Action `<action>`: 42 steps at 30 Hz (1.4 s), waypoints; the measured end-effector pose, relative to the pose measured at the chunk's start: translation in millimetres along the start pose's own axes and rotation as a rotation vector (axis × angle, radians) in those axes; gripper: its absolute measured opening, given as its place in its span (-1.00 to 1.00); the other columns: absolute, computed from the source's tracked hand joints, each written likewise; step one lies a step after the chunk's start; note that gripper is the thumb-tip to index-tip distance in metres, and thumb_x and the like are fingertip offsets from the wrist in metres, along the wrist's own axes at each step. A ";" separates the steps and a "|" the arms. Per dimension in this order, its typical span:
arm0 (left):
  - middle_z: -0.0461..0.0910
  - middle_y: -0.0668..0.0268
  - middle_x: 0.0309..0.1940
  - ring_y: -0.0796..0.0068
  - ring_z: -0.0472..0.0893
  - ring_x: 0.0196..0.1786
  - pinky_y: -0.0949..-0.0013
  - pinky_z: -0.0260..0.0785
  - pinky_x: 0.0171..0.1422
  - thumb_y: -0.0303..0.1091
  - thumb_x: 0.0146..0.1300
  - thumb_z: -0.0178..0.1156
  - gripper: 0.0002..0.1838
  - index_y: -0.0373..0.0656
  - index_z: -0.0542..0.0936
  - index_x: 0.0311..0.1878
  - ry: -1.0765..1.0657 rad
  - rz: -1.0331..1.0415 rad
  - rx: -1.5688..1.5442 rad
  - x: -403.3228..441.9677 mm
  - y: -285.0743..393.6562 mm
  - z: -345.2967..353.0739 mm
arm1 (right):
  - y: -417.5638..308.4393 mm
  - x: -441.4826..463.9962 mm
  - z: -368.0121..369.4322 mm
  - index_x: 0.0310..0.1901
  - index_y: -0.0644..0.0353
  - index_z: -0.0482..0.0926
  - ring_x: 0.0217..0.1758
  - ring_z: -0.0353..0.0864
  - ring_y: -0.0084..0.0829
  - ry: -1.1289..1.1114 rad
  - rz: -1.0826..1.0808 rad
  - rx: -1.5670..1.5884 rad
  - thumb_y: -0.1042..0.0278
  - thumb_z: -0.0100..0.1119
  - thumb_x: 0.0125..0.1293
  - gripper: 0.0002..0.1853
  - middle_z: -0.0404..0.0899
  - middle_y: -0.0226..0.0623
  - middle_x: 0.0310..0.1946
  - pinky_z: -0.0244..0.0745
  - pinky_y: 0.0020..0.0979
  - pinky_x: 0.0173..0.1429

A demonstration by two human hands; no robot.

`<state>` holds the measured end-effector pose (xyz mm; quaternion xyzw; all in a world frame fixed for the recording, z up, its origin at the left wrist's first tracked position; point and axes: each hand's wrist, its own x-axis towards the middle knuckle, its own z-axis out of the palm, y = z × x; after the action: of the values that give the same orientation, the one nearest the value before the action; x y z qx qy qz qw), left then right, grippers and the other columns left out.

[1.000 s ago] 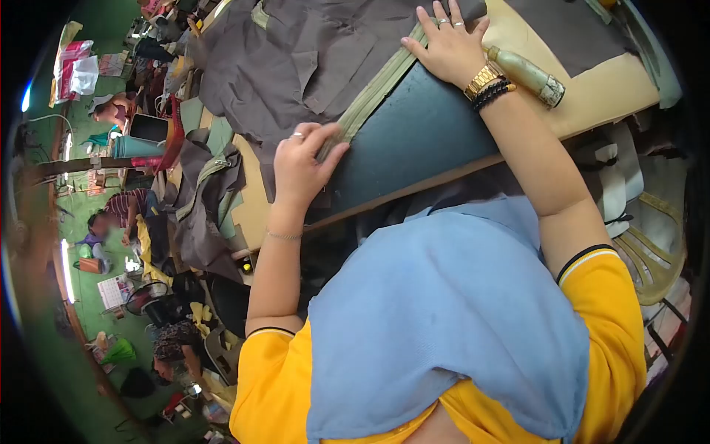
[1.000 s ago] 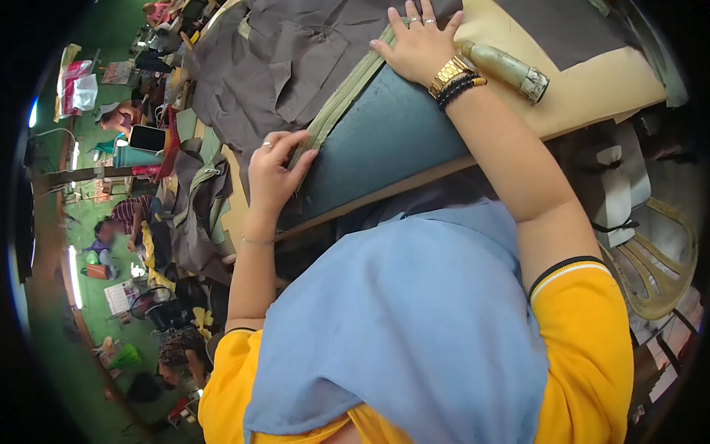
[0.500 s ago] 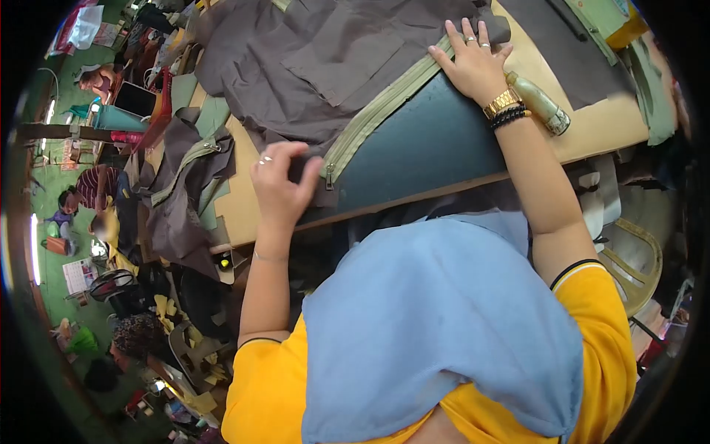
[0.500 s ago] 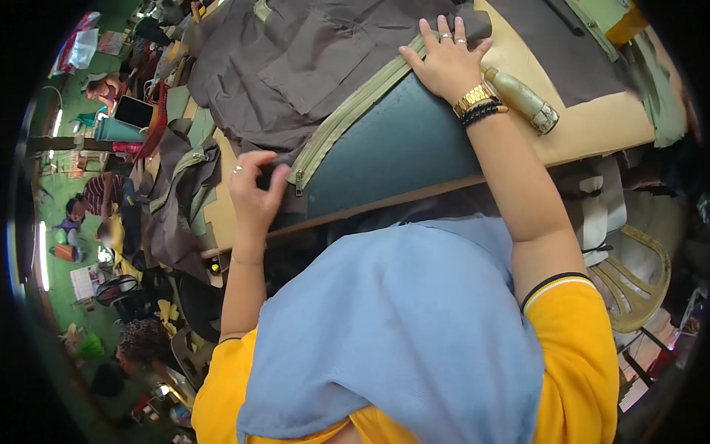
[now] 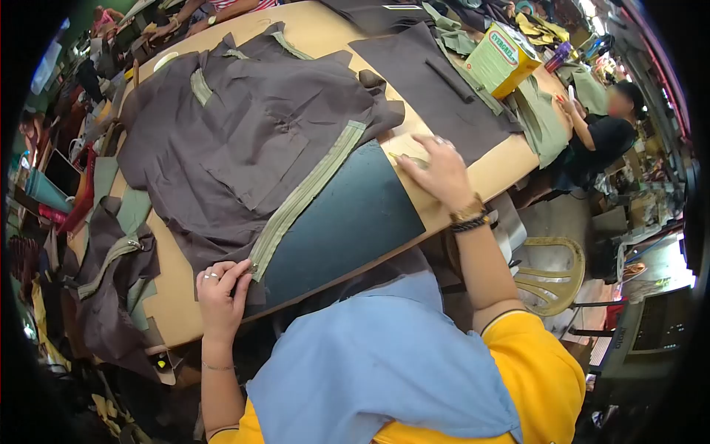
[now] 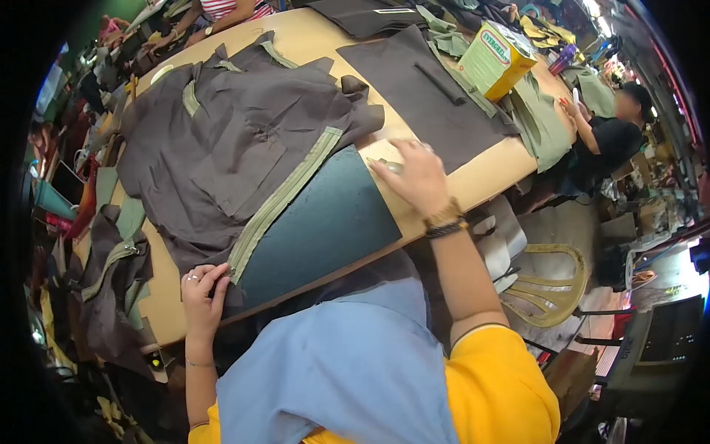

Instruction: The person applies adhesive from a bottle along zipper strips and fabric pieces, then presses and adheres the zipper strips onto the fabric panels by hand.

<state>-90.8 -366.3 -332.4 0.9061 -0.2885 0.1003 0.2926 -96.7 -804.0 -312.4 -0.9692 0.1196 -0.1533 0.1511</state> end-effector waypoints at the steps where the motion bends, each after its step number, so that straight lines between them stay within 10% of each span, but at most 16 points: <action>1: 0.61 0.33 -0.26 0.31 0.57 -0.17 0.25 0.30 0.05 -0.38 0.25 0.35 -0.79 -0.11 0.74 -0.05 -0.002 0.004 0.002 0.1 -0.9 0.2 | 18.1 -11.8 -5.6 0.14 0.19 0.63 0.16 0.61 -0.11 -0.011 -0.021 -0.033 -0.17 0.41 0.19 -0.35 0.66 -0.08 0.04 0.51 -0.15 0.22; 13: 0.65 0.32 -0.26 0.28 0.57 -0.20 0.25 0.33 0.02 -0.43 0.15 0.42 -0.80 -0.15 0.73 -0.13 0.023 -0.015 -0.094 0.5 0.9 -1.7 | 36.3 -17.5 -15.1 0.20 0.30 0.48 -0.18 0.57 -0.66 -0.047 0.276 0.942 0.19 0.53 0.24 -0.40 0.62 -0.41 -0.18 0.54 -0.56 -0.12; 25: 0.69 0.26 -0.27 0.24 0.61 -0.21 0.26 0.38 -0.01 -0.48 0.19 0.38 -0.85 -0.18 0.71 -0.17 0.071 -0.030 -0.142 0.3 -3.5 1.7 | 1.7 31.2 -45.4 0.11 0.32 0.63 -0.07 0.70 -0.51 -0.002 -0.202 0.267 0.38 0.51 0.15 -0.52 0.72 -0.25 -0.09 0.58 -0.46 0.06; 42: 0.68 0.27 -0.27 0.25 0.61 -0.22 0.26 0.37 -0.01 -0.47 0.19 0.38 -0.86 -0.17 0.71 -0.17 0.064 -0.039 -0.156 1.4 -2.7 0.2 | -1.0 41.3 -38.2 -0.01 0.22 0.67 -0.22 0.67 -0.16 0.033 -0.325 0.150 0.37 0.48 0.07 -0.60 0.68 -0.13 -0.26 0.58 -0.26 -0.07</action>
<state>-88.0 -365.3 -333.4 0.8824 -0.2680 0.1010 0.3732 -71.1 -824.4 -266.7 -0.9592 -0.0477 -0.2000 0.1941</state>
